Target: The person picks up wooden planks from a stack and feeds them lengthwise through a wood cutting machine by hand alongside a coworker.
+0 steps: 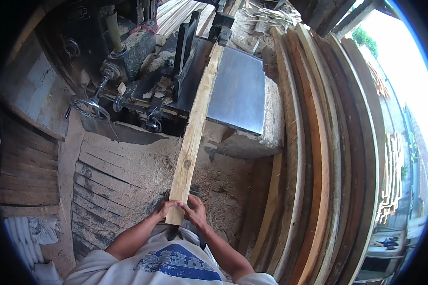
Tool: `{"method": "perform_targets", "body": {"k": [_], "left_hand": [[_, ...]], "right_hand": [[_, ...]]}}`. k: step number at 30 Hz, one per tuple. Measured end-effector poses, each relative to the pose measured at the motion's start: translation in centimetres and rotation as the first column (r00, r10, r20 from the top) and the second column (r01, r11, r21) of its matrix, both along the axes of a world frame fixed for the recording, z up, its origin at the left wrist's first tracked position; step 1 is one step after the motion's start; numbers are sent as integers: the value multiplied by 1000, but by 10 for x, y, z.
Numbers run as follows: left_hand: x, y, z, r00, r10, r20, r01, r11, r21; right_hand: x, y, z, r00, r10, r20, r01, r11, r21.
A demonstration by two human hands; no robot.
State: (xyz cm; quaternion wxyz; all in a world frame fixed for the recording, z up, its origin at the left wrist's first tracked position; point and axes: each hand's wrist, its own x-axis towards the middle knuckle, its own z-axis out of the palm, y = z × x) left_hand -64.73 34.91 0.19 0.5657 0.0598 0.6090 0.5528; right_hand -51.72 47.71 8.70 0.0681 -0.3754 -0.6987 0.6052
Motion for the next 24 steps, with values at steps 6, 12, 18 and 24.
{"method": "perform_targets", "body": {"k": [6, 12, 18, 24], "left_hand": [[-92, 114, 37, 994, 28, 102, -30, 999, 19], [-169, 220, 47, 986, 163, 42, -165, 986, 31], [-186, 259, 12, 781, 422, -460, -465, 885, 23], [-215, 216, 33, 509, 172, -843, -248, 968, 48]], "right_hand": [[-60, 35, 37, 980, -160, 121, 167, 985, -51], [-139, 129, -7, 944, -314, -99, 285, 931, -229], [-219, 232, -16, 965, -258, -53, 253, 964, -86], [-281, 334, -28, 994, -62, -91, 47, 985, -163]]}}
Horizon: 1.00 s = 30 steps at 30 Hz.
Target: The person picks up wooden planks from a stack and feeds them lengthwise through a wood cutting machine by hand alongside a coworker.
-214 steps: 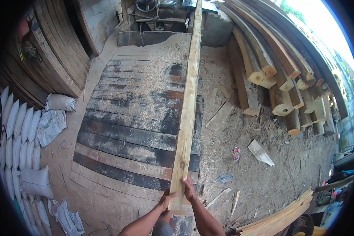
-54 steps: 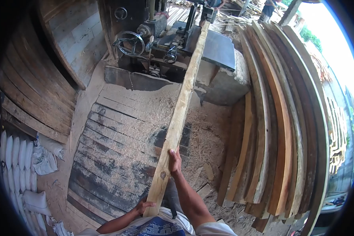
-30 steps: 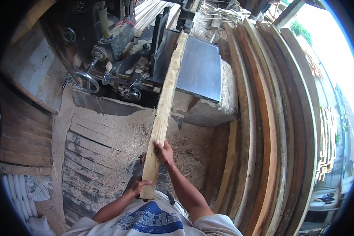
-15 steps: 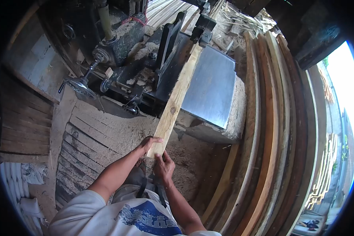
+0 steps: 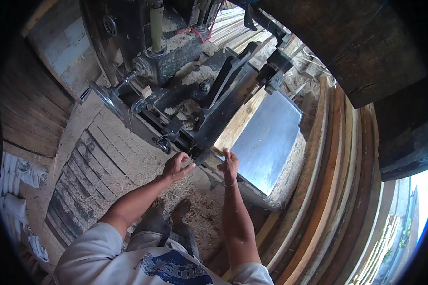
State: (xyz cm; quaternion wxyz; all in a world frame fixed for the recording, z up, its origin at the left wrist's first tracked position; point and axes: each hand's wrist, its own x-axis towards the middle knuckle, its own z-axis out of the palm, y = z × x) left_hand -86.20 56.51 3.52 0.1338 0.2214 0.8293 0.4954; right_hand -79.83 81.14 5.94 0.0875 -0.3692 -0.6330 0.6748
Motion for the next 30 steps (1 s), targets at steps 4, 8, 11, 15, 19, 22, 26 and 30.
{"method": "perform_targets", "body": {"k": [4, 8, 11, 15, 19, 22, 26, 30], "left_hand": [[-74, -8, 5, 769, -454, -449, 397, 891, -222], [-143, -13, -21, 303, -797, -522, 611, 583, -535], [-170, -14, -7, 47, -972, -229, 543, 217, -811], [-190, -18, -42, -191, -849, -492, 579, 308, -755], [-164, -2, -40, 591, -250, -767, 225, 964, -141], [-151, -13, -38, 813, 64, -579, -2, 994, 107], [-118, -61, -84, 868, 277, -413, -255, 961, 111], [-116, -65, -113, 899, 146, -414, -183, 982, -51]], "right_hand": [[17, 18, -10, 948, 260, 185, -243, 964, -111], [77, -30, -43, 970, 195, 147, -154, 956, -252], [140, -63, -63, 987, 84, 137, -36, 946, -321], [209, -101, -70, 964, -193, 184, 247, 904, -348], [222, -158, -68, 884, -427, 189, 466, 827, -314], [198, -218, -54, 860, -492, 135, 504, 782, -366], [190, -293, -52, 804, -579, 136, 571, 687, -449], [210, -339, -66, 756, -611, 235, 643, 627, -439]]}}
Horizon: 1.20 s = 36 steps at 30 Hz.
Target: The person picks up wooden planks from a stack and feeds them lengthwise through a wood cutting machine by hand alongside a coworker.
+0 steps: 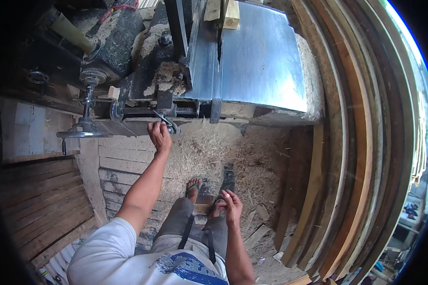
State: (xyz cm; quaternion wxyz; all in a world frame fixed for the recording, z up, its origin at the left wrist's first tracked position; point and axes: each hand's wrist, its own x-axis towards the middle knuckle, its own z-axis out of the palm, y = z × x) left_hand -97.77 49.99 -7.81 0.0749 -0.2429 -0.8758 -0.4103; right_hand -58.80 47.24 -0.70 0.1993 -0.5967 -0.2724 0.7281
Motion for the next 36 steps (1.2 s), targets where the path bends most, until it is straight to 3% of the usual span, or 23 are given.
{"method": "perform_targets", "body": {"k": [1, 3, 4, 5, 6, 7, 9, 10, 11, 13, 14, 15, 16, 17, 18, 19, 21, 24, 25, 26, 29, 33, 36], "left_hand": [[-5, 2, -8, 996, 52, 73, -61, 991, 122], [-17, 1, -28, 973, 63, 220, -106, 977, 186], [-24, 1, -41, 882, 57, 467, -225, 923, 313], [-32, -2, -63, 736, 6, 677, -369, 841, 395], [-36, -7, -66, 387, -277, 879, -586, 662, 467], [-35, -7, -70, 241, -274, 931, -691, 625, 363], [-17, 14, -2, -66, -295, 953, -835, 539, 109], [-19, 9, -10, -30, -213, 977, -834, 544, 93], [-18, 2, -15, 273, -90, 958, -687, 679, 260], [-16, -5, -21, 805, -22, 593, -235, 906, 352], [-5, 1, -17, 898, -37, 439, -72, 970, 230], [-13, 1, -40, 917, -19, 398, -33, 992, 122], [-16, 3, -33, 674, -65, 736, -236, 925, 297], [-19, 6, -25, 326, -210, 922, -477, 805, 352], [-35, 2, -65, 370, -240, 897, -401, 830, 387], [-39, 6, -62, 377, -282, 882, -349, 839, 417], [-37, -3, -62, 369, -342, 864, -253, 858, 448], [-37, -4, -59, 318, -389, 864, -217, 858, 466], [-36, -5, -54, 303, -410, 860, -199, 855, 479], [-35, -5, -53, 295, -415, 861, -221, 846, 484], [-29, -3, -36, 219, -439, 871, -284, 826, 487], [-32, -1, -39, 111, -479, 871, -338, 806, 486], [-28, 4, -35, 128, -448, 885, -412, 787, 459]], "right_hand": [[3, -4, -3, 1000, -21, 17, 21, 1000, 15], [5, -4, -7, 996, -67, 51, 64, 996, 59], [5, -1, -7, 995, -87, 49, 83, 993, 87], [0, 5, -4, 994, -102, 41, 96, 986, 134], [-4, 11, -1, 992, -119, 30, 112, 977, 180], [-8, 16, 3, 990, -137, 15, 130, 965, 228], [-15, 29, 23, 990, -142, -7, 136, 935, 326], [-16, 34, 33, 990, -141, -6, 133, 916, 380], [-17, 40, 41, 990, -139, -9, 129, 891, 435], [-18, 53, 50, 981, -189, 37, 139, 827, 544], [-26, 63, 59, 980, -197, 40, 130, 773, 621], [-36, 74, 71, 978, -206, 46, 118, 714, 690], [-47, 89, 79, 977, -198, 77, 73, 652, 755], [-60, 104, 89, 975, -193, 108, 25, 583, 812], [-72, 117, 106, 942, -173, 287, -166, 502, 849], [-84, 131, 119, 873, -180, 454, -352, 412, 840], [-105, 151, 125, 662, -158, 732, -642, 385, 664], [-115, 143, 108, 447, 20, 894, -819, 411, 400], [-103, 127, 101, 400, 118, 909, -846, 428, 316], [-83, 108, 102, 518, 256, 816, -787, 516, 337], [-10, 25, 114, 479, 358, 801, -747, 645, 158], [121, -75, 111, 421, 291, 859, -710, 695, 113], [221, -150, 105, 493, 193, 848, -680, 694, 238]]}}
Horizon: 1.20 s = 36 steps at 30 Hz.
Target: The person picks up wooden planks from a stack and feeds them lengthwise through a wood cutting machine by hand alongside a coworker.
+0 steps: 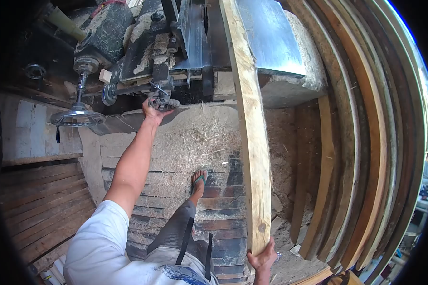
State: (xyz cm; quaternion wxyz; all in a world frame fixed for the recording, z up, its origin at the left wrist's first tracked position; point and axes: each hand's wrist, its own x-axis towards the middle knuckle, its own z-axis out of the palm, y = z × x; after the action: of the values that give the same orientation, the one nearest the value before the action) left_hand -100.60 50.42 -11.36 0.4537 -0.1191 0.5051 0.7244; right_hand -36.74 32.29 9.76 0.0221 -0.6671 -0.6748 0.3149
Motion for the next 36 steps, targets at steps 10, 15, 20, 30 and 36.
{"method": "perform_targets", "body": {"k": [10, 15, 20, 30, 36], "left_hand": [[-9, 1, -27, 994, -36, 101, 17, 983, 183], [-3, 3, -8, 999, -19, -48, 22, 997, 76], [-6, 2, -11, 888, -184, -421, 63, 956, -285], [9, 22, 96, -440, -785, -437, -457, 614, -643], [22, 12, 127, -444, -785, -433, -435, 611, -662]], "right_hand": [[259, -277, -72, 937, 21, 348, 164, 855, -493], [215, -264, -71, 955, -75, 287, 216, 839, -500], [191, -239, -61, 960, -94, 265, 223, 826, -518], [178, -194, -32, 957, -98, 273, 237, 809, -538], [226, -208, -17, 978, -120, 172, 192, 840, -507]]}}
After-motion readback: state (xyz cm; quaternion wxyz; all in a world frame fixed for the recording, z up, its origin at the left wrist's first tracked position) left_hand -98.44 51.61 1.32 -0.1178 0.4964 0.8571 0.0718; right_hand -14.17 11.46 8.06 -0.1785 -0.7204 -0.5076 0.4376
